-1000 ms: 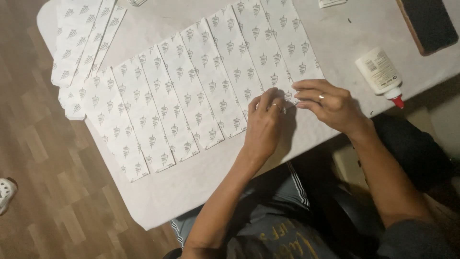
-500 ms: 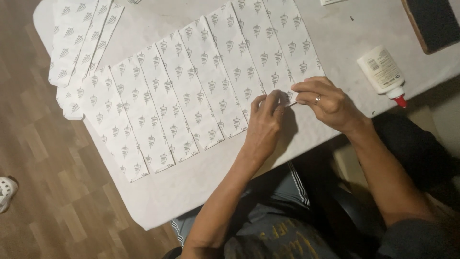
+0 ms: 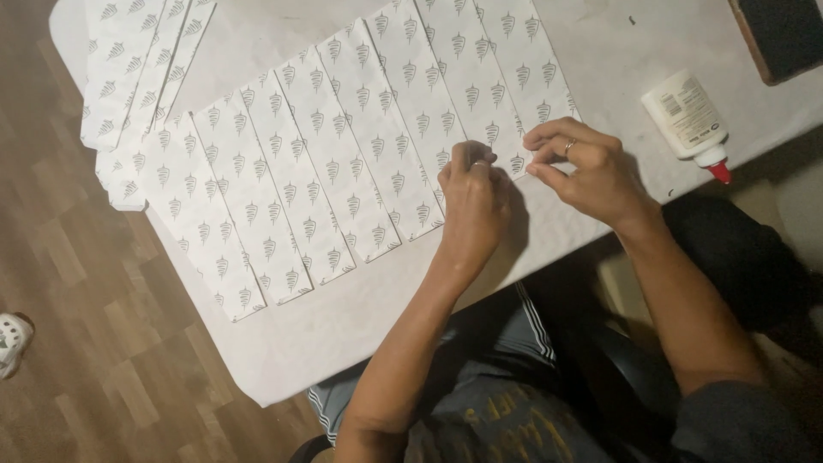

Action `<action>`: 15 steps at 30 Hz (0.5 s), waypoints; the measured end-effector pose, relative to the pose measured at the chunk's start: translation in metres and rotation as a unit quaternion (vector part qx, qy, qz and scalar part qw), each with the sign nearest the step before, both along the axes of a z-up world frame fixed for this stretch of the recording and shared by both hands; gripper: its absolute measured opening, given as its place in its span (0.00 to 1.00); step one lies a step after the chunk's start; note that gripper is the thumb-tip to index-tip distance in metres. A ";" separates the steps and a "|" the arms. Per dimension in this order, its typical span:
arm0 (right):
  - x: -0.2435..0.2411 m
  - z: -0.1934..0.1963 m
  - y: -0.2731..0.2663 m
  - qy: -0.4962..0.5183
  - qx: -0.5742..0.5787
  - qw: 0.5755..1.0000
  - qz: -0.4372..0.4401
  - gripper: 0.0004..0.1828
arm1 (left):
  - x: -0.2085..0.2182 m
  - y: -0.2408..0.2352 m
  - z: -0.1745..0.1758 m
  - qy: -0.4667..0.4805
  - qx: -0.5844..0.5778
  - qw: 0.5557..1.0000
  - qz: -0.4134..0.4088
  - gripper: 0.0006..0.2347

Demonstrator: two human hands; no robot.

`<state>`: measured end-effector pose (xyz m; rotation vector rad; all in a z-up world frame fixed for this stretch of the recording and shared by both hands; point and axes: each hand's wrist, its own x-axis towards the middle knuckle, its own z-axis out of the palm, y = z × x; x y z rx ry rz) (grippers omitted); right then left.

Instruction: Manually assembling paper bags by aligning pre-printed paper sheets, applying glue to the edges, and folding them into shape.

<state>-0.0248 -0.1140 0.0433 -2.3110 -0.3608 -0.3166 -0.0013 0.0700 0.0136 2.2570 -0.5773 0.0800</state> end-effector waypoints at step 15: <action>-0.005 0.006 0.015 0.012 0.006 0.998 -0.066 0.07 | 0.001 0.004 0.006 0.066 -0.038 0.997 0.009 0.10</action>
